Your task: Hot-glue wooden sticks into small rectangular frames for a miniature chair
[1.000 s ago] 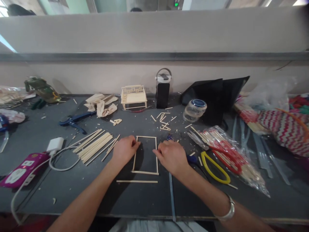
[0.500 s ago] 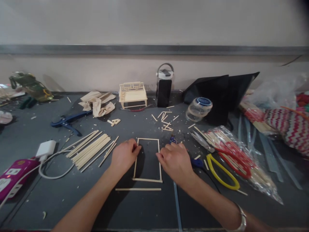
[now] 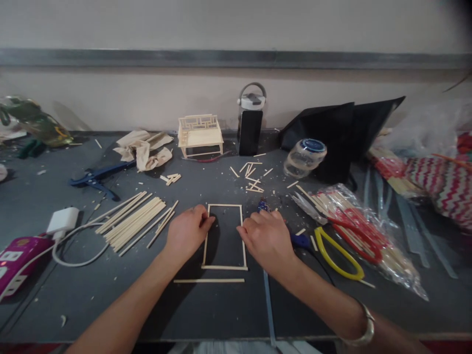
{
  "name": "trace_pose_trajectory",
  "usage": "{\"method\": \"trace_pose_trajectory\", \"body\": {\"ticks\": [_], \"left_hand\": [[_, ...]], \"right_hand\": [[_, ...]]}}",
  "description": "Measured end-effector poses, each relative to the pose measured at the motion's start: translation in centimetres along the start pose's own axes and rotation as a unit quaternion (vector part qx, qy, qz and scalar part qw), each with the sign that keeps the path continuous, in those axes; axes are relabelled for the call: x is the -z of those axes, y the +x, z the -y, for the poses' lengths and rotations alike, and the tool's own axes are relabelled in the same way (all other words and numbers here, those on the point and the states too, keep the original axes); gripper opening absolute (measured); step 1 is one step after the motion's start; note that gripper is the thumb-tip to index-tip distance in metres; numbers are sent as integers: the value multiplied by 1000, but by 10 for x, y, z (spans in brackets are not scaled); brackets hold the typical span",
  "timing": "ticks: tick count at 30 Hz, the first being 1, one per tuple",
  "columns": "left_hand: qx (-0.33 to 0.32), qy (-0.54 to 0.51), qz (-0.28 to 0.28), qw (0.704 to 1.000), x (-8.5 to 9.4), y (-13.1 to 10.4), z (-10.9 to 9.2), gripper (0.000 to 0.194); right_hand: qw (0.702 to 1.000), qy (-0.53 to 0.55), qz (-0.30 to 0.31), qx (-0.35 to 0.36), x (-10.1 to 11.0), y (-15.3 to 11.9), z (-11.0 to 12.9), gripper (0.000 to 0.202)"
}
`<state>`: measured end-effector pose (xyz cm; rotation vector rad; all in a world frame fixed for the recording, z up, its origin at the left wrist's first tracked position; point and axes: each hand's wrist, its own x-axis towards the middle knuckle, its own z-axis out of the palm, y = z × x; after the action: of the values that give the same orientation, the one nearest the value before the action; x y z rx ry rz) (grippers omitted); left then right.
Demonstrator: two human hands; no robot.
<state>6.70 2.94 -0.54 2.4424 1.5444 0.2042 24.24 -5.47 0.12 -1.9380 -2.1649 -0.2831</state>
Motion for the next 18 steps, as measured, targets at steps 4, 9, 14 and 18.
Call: {"method": "trace_pose_trajectory", "body": {"ticks": [4, 9, 14, 18], "left_hand": [[-7, -14, 2, 1000, 1, -2, -1, 21], [-18, -51, 16, 998, 9, -2, 2, 24], [-42, -103, 44, 993, 22, -25, 3, 22], [-67, -180, 54, 980, 19, -65, 0, 21]], "right_hand": [[1000, 15, -3, 5, 3, -2, 0, 21], [998, 62, -7, 31, 10, -10, -3, 19], [982, 187, 5, 40, 28, -20, -13, 13], [968, 242, 48, 46, 37, -41, -18, 5]]}}
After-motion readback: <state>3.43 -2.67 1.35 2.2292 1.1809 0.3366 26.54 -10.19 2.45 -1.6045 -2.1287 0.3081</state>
